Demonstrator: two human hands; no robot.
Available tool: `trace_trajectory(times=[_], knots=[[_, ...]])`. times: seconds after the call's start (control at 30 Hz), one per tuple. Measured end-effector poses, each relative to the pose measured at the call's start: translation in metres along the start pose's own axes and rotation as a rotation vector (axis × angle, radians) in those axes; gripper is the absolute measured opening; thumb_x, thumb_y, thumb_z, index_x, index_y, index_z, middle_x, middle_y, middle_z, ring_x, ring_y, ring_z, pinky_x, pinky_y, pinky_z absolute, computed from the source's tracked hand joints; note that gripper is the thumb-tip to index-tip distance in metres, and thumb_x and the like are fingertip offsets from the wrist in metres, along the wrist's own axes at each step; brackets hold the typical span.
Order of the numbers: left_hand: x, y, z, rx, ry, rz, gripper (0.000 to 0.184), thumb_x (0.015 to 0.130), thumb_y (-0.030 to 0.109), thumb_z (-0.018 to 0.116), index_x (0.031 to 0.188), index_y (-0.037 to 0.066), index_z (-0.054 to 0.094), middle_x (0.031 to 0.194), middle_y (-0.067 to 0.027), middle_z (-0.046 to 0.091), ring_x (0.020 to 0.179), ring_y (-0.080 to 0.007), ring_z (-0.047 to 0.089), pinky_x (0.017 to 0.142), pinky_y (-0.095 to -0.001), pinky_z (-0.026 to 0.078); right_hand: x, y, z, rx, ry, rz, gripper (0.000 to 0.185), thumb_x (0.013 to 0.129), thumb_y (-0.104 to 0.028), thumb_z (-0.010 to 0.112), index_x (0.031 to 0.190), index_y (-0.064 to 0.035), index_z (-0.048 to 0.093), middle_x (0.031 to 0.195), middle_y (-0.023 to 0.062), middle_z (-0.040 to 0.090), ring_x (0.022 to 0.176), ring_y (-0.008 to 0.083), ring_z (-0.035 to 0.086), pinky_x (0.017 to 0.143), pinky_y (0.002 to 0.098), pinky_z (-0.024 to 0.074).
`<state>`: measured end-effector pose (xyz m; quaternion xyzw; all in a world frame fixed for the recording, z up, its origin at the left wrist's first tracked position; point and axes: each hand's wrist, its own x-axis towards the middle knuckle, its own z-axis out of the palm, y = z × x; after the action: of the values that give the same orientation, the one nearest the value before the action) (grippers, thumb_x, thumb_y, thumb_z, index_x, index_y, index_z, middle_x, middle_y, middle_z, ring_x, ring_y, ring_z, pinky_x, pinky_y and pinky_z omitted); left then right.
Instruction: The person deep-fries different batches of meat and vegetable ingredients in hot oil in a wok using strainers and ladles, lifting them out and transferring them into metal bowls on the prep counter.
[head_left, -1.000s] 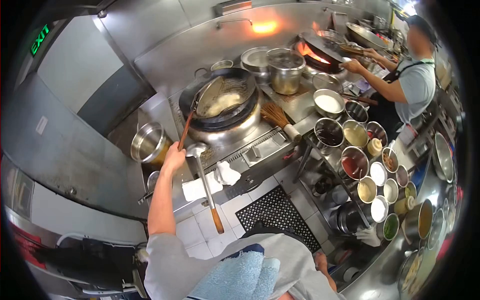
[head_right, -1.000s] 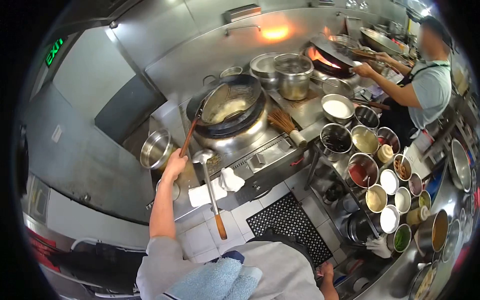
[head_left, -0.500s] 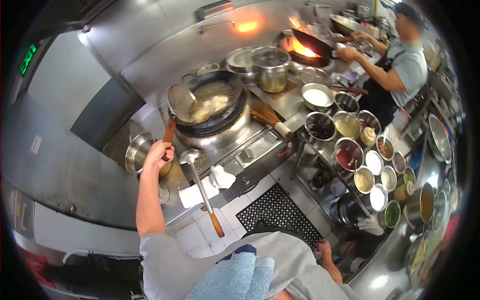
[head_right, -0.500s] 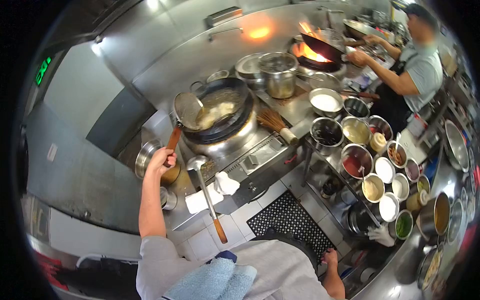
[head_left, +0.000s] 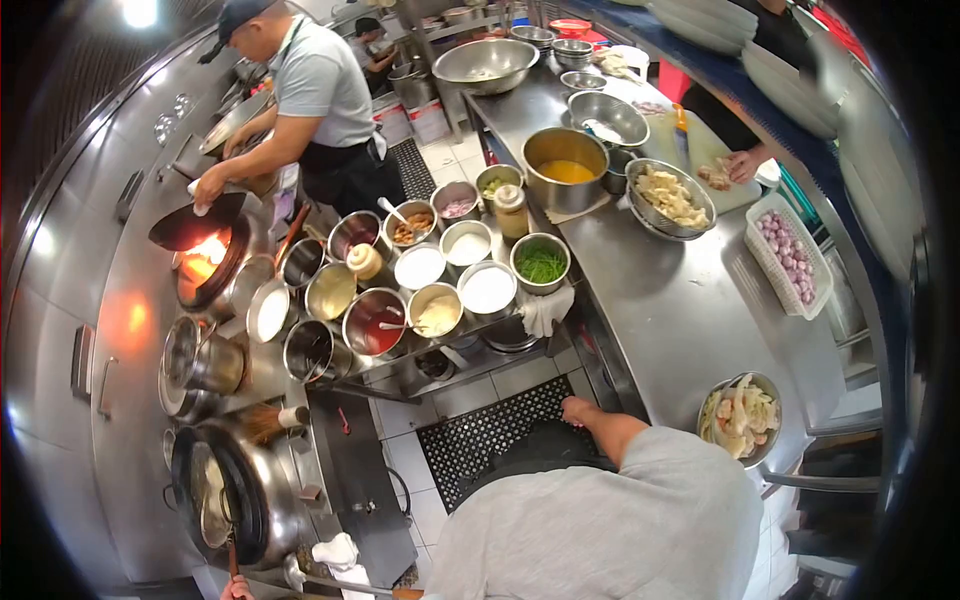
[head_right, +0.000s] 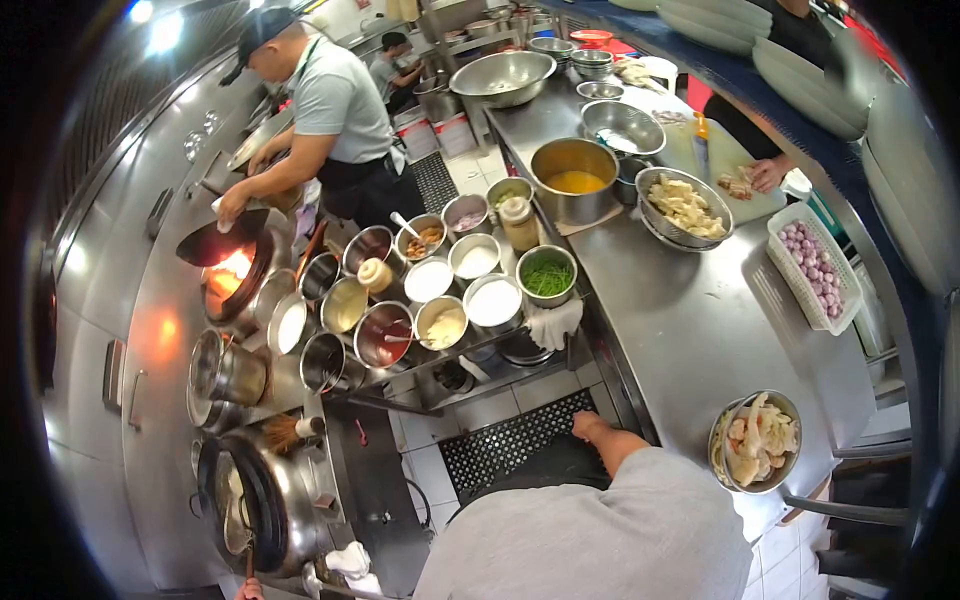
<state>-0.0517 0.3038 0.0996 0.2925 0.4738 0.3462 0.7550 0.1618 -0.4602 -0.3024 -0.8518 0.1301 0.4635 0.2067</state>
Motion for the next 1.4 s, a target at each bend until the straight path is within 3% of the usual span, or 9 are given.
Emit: trace_trajectory(times=[0.23,0.27,0.37,0.47,0.53,0.73,1.2,1.37,1.4], knots=[[0.053,0.025,0.009,0.196,-0.497,-0.044,0.023,0.084,-0.002,0.043,0.106,-0.01,0.045,0.076,-0.0036,0.046,0.06,-0.011,0.042,0.05,-0.0206,0.038,-0.016,-0.029,-0.035,0.011,-0.037,-0.137,0.025,0.069,-0.007,0.051,0.088,-0.0035,0.066,0.075,0.0145,0.065,0.063,0.0247,0.064,0.057,0.0362,0.0528],[0.072,0.035,-0.003,0.198,-0.616,-0.061,0.022,0.084,-0.004,0.042,0.106,-0.01,0.044,0.073,-0.0022,0.045,0.057,-0.0091,0.04,0.048,-0.019,0.038,0.03,-0.009,-0.011,-0.423,0.052,-0.551,0.023,0.07,-0.009,0.05,0.086,-0.0031,0.066,0.074,0.0157,0.065,0.063,0.0282,0.064,0.057,0.0389,0.0525],[0.029,0.02,0.042,0.04,-0.52,-0.083,0.017,0.081,-0.007,0.044,0.098,-0.01,0.045,0.07,-0.002,0.04,0.056,-0.0104,0.038,0.048,-0.0203,0.037,0.112,0.019,0.018,-0.71,0.304,-0.873,0.019,0.069,-0.018,0.054,0.074,-0.0039,0.066,0.072,0.0165,0.063,0.067,0.0299,0.063,0.06,0.0419,0.0516],[-0.008,0.005,0.063,-0.289,-0.593,-0.459,0.026,0.078,-0.011,0.045,0.103,-0.015,0.039,0.073,-0.0045,0.04,0.054,-0.0099,0.038,0.046,-0.0191,0.033,0.103,-0.016,-0.029,-1.102,0.136,-1.27,0.01,0.072,-0.013,0.056,0.069,-0.0046,0.061,0.066,0.0145,0.058,0.054,0.0291,0.058,0.05,0.0406,0.0483],[-0.009,0.007,0.073,-0.226,-0.369,-0.436,0.02,0.079,-0.009,0.045,0.097,-0.014,0.037,0.079,-0.0084,0.043,0.056,-0.0092,0.041,0.047,-0.0183,0.038,0.056,-0.063,-0.038,0.243,-0.107,-0.143,0.005,0.076,-0.005,0.054,0.076,-0.0053,0.059,0.065,0.0113,0.056,0.048,0.0277,0.057,0.041,0.0394,0.0455],[0.01,0.002,0.075,-0.262,-0.431,-0.421,0.026,0.084,-0.005,0.044,0.106,-0.018,0.036,0.089,-0.0157,0.048,0.059,-0.0106,0.046,0.047,-0.0192,0.041,0.114,-0.117,-0.051,0.335,-0.148,-0.176,0.023,0.084,-0.003,0.041,0.104,-0.0121,0.049,0.073,0.0112,0.058,0.049,0.0233,0.058,0.045,0.0424,0.0522],[0.004,-0.035,0.06,-0.227,-0.551,-0.168,0.018,0.086,0.001,0.054,0.099,-0.009,0.047,0.081,-0.0093,0.052,0.057,-0.0056,0.047,0.045,-0.0162,0.043,-0.013,-0.335,-0.086,-0.27,-0.033,-0.614,0.041,0.078,0.0,0.045,0.118,-0.0037,0.052,0.087,0.0171,0.064,0.066,0.0259,0.064,0.057,0.0396,0.055],[-0.064,-0.059,0.066,-0.115,-0.454,0.016,0.021,0.087,0.002,0.054,0.106,-0.005,0.047,0.082,-0.0085,0.051,0.056,-0.0048,0.045,0.043,-0.0153,0.039,-0.002,-0.383,-0.08,-0.053,-0.178,-0.712,0.038,0.079,-0.008,0.053,0.117,-0.0016,0.055,0.094,0.0184,0.065,0.082,0.029,0.065,0.069,0.0373,0.0535],[-0.07,-0.067,0.065,-0.14,-0.473,0.034,0.021,0.087,0.003,0.054,0.106,-0.004,0.047,0.081,-0.0079,0.051,0.056,-0.0046,0.045,0.042,-0.0154,0.038,0.102,-0.365,-0.064,-0.074,-0.13,-0.808,0.037,0.078,-0.013,0.058,0.113,-0.0022,0.057,0.096,0.0195,0.065,0.092,0.0295,0.063,0.078,0.0364,0.0501]])
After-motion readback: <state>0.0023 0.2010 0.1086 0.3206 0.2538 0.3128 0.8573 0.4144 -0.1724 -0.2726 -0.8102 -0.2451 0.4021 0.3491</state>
